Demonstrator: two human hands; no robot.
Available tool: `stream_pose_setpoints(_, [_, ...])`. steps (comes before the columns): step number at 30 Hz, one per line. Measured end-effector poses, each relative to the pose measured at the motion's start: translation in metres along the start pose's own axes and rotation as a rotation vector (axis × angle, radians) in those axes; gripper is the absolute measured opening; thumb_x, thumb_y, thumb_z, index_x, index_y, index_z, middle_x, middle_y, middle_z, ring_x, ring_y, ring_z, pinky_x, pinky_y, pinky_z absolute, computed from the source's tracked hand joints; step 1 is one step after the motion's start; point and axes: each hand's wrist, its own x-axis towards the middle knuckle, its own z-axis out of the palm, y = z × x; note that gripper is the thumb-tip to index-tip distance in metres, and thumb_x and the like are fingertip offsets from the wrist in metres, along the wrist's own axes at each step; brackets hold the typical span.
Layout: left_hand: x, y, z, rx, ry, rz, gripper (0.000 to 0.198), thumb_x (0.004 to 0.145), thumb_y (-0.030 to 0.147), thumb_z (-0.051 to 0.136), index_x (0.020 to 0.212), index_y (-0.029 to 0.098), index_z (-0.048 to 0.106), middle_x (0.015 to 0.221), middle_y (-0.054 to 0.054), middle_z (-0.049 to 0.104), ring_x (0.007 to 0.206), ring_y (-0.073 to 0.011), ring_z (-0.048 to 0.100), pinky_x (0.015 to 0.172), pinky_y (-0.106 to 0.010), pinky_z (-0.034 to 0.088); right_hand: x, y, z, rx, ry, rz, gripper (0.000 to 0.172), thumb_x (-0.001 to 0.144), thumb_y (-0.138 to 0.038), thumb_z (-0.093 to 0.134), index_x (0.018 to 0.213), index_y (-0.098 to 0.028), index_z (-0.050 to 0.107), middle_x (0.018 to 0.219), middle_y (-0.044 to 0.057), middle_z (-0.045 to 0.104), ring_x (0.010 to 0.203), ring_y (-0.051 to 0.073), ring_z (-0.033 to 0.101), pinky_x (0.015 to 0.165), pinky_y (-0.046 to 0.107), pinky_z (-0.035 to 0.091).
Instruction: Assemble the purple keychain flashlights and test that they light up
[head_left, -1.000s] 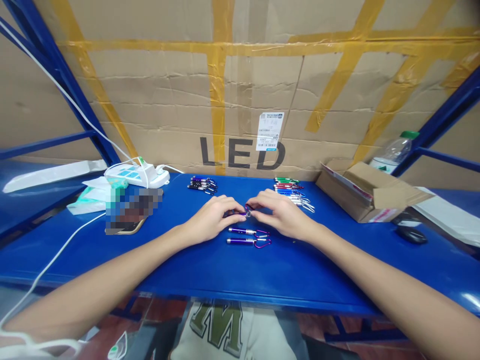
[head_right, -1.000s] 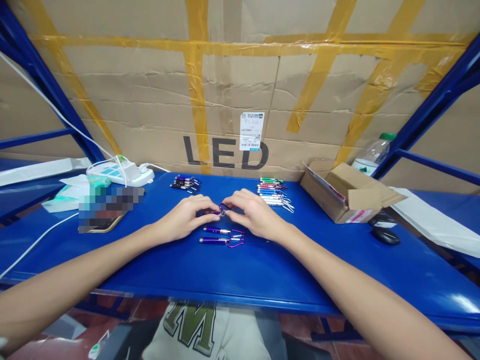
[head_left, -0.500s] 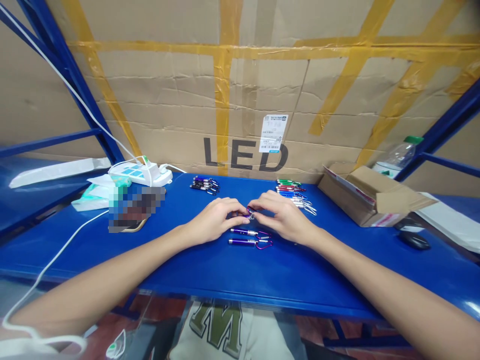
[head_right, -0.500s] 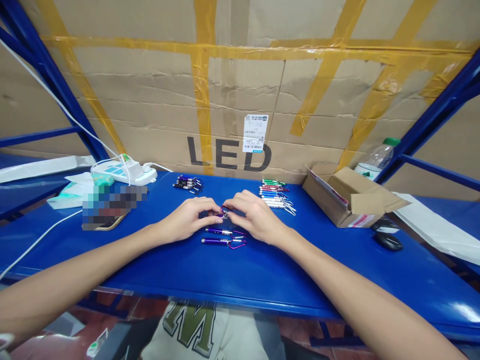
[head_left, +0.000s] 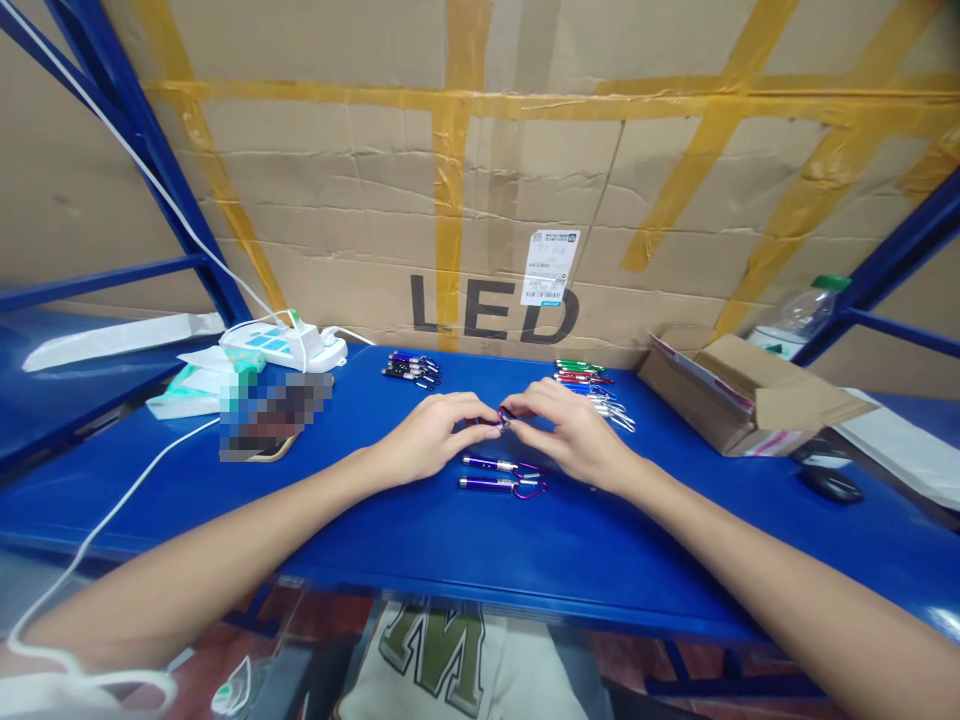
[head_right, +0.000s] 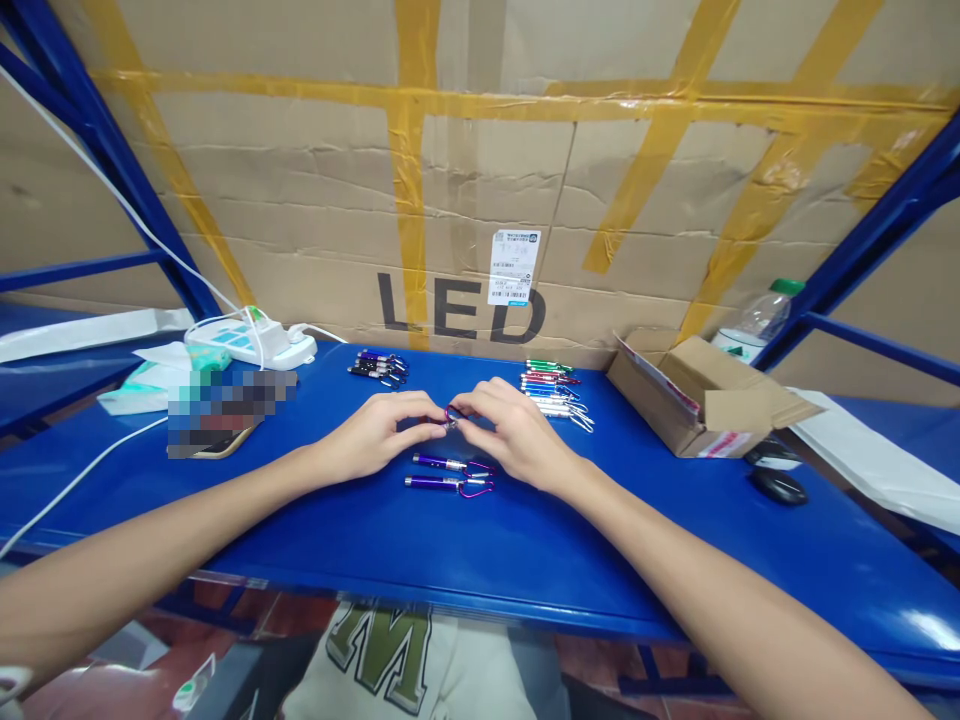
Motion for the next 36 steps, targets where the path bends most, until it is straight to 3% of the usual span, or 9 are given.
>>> stream_pose_setpoints(18, [0.0014, 0.0042, -0.001, 0.004, 0.109, 0.063, 0.028, 0.111, 0.037, 0.059, 0.113, 0.019, 0.08, 0.109, -0.008, 0.079, 0.102, -0.0225, 0.073, 0.093, -0.036, 0.055, 0.0018, 0.0011, -0.001, 0.1, 0.046, 0.066, 0.009, 0.104, -0.026, 0.066, 0.109, -0.023, 0.072, 0.096, 0.006, 0.074, 0.091, 0.024, 0.066, 0.083, 0.039, 0.053])
stream_pose_setpoints(26, [0.0022, 0.0034, 0.0001, -0.161, 0.071, -0.03, 0.029, 0.11, 0.038, 0.059, 0.11, 0.019, 0.081, 0.104, -0.007, 0.079, 0.098, -0.0216, 0.073, 0.09, -0.034, 0.057, 0.0045, -0.0034, -0.0015, 0.24, 0.067, 0.137, 0.008, 0.099, -0.028, 0.069, 0.101, -0.022, 0.074, 0.095, 0.005, 0.075, 0.085, 0.021, 0.068, 0.08, 0.037, 0.056])
stream_pose_setpoints(36, [-0.0005, 0.0073, -0.0023, 0.234, 0.172, 0.089, 0.027, 0.112, 0.037, 0.056, 0.117, 0.02, 0.077, 0.111, -0.008, 0.077, 0.103, -0.024, 0.069, 0.095, -0.04, 0.047, 0.0059, -0.0046, -0.0003, 0.308, 0.053, 0.224, 0.005, 0.095, -0.026, 0.07, 0.096, -0.021, 0.073, 0.092, 0.004, 0.075, 0.081, 0.02, 0.067, 0.077, 0.035, 0.056])
